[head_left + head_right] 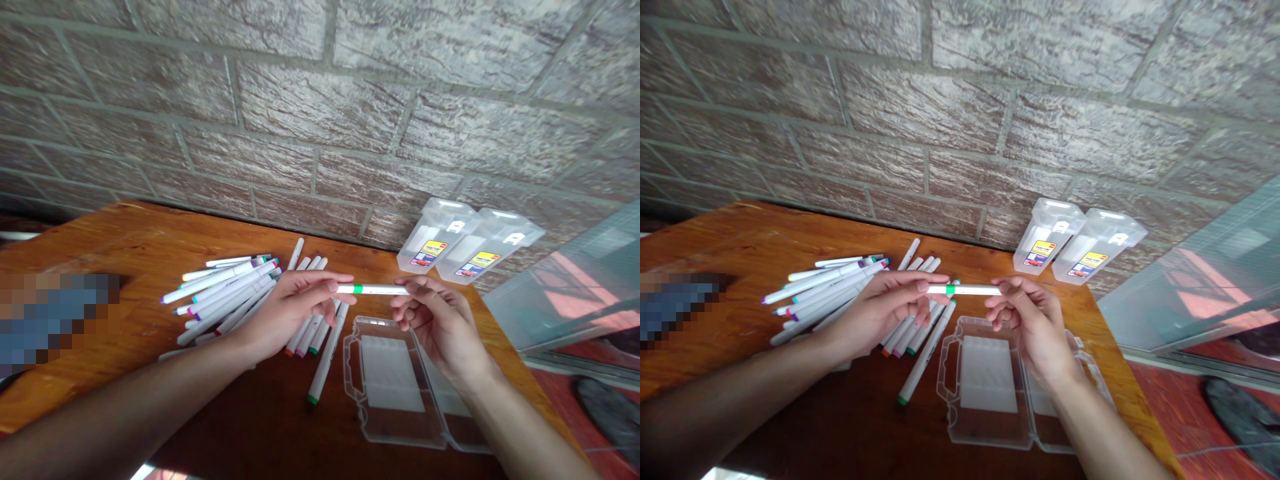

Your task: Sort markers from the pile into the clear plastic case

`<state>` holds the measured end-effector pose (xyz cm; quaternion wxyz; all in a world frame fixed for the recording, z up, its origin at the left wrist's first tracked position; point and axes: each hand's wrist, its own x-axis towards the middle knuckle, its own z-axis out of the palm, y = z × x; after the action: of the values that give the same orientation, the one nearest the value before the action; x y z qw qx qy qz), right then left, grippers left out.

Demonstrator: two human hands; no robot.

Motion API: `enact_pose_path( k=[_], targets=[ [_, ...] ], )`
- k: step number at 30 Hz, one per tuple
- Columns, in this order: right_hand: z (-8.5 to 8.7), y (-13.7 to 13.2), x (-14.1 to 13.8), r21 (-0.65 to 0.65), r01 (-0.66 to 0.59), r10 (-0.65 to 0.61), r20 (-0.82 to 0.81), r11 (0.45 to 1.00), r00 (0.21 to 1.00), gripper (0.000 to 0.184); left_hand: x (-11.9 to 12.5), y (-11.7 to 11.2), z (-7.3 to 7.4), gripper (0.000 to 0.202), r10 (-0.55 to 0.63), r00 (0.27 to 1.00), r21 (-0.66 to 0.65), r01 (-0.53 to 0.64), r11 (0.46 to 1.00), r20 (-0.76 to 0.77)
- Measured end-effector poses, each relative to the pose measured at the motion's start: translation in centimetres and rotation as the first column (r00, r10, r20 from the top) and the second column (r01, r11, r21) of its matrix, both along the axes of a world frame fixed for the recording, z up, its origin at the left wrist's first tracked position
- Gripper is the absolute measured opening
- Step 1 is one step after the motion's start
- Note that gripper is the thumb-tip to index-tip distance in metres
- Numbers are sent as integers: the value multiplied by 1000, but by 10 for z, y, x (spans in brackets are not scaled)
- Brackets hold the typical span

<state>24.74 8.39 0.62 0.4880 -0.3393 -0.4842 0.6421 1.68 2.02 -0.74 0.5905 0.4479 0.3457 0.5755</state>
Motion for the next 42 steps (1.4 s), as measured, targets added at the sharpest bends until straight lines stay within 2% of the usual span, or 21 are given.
enact_pose_path(
  k=[5,9,17,22,27,32,37,42],
  targets=[
    [-2,-1,1,104,-1,-3,42,995,999,20,0,0,0,27,17,998,-47,-19,999,-54],
    [-4,-2,3,163,-13,1,76,986,997,19,1,0,2,26,38,996,-32,-41,999,-79],
    [-5,-3,2,265,-58,12,171,962,985,16,3,1,8,27,103,967,-10,-108,994,-233],
    [-8,-6,-1,299,-83,-13,306,951,952,15,6,-2,11,23,91,961,10,-92,996,-261],
    [-8,-10,-5,420,-76,-101,385,905,917,11,9,-4,8,23,80,946,28,-75,997,-314],
    [-4,-13,-8,435,-120,-90,432,893,897,10,10,-5,3,25,74,914,69,-51,996,-399],
    [-9,-14,-7,442,-156,-75,463,883,883,12,11,-8,2,25,83,878,111,-35,993,-471],
    [-14,-16,-4,506,-201,-124,537,839,834,15,11,-12,0,19,131,831,189,-31,981,-541]
  ],
)
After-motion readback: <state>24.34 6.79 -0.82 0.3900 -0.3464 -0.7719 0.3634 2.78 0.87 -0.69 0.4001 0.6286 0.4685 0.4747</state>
